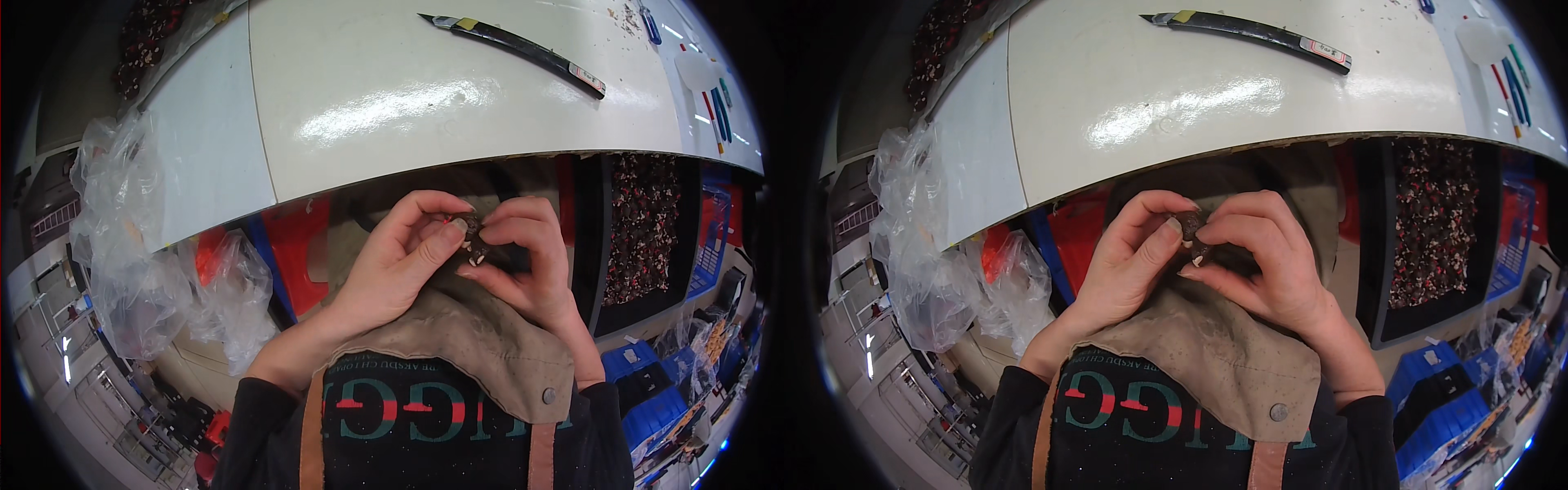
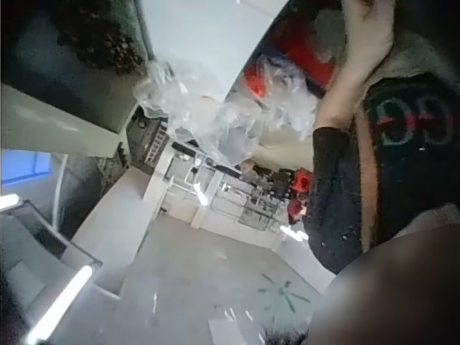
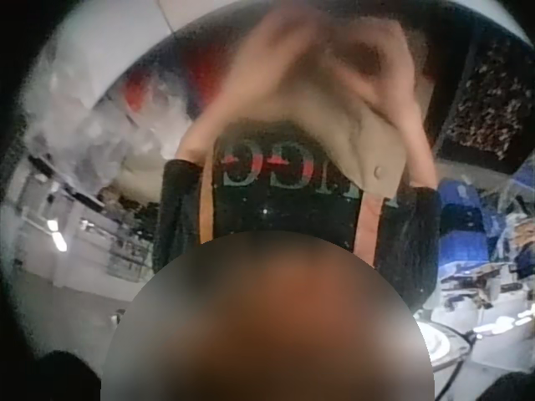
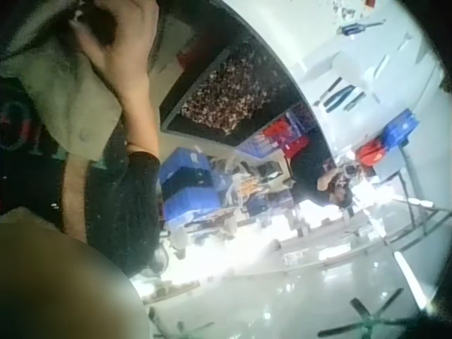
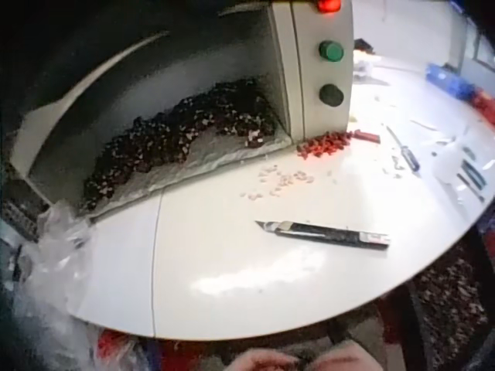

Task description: Applying glue and paint to small plastic toy figures at a production workbench.

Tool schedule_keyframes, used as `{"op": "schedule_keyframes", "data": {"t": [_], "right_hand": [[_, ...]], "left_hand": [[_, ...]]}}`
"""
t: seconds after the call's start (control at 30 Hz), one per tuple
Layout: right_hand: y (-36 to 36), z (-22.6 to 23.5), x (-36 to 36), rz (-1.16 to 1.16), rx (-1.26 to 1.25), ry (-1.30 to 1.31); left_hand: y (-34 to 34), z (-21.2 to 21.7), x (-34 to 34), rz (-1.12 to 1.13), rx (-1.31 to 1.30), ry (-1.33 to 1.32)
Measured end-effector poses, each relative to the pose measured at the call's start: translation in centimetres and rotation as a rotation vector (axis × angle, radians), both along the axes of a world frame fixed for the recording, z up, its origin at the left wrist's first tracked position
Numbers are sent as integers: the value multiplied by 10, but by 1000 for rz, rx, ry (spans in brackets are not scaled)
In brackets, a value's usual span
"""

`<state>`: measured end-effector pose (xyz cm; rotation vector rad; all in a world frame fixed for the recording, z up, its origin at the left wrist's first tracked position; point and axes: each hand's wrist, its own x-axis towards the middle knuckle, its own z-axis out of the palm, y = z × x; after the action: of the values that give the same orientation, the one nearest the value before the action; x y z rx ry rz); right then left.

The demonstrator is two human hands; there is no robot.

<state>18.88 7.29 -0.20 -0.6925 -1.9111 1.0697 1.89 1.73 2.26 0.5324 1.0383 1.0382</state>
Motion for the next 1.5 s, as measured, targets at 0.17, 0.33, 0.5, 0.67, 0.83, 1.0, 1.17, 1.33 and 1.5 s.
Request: {"op": "schedule_keyframes", "data": {"t": [0.17, 0.33, 0.5, 0.67, 0.83, 1.0, 1.17, 1.33, 1.5], "right_hand": [[-3, 0, 0, -3, -37, -7], [-2, -1, 0, -3, -58, -20], [0, -3, 0, 16, -90, -7], [-2, -9, 2, 4, -135, 20], [-4, -14, 4, -5, -224, 56], [-6, -14, 3, -12, -265, 50], [-6, -14, 4, -14, -254, 36], [-6, -14, 3, -18, -247, 30], [-4, -14, 2, -22, -208, 4]], "left_hand": [[-1, -3, 0, 11, -32, -41], [-1, -4, -1, 26, -34, -28], [0, -3, -1, 34, -38, -14], [1, -3, -2, 30, -38, 24], [3, -2, -1, 5, 35, 85], [4, -2, -3, -38, 80, 167], [5, 0, -3, -48, 99, 179], [4, -1, -3, -52, 126, 207], [4, -1, -3, -51, 144, 221]]}}
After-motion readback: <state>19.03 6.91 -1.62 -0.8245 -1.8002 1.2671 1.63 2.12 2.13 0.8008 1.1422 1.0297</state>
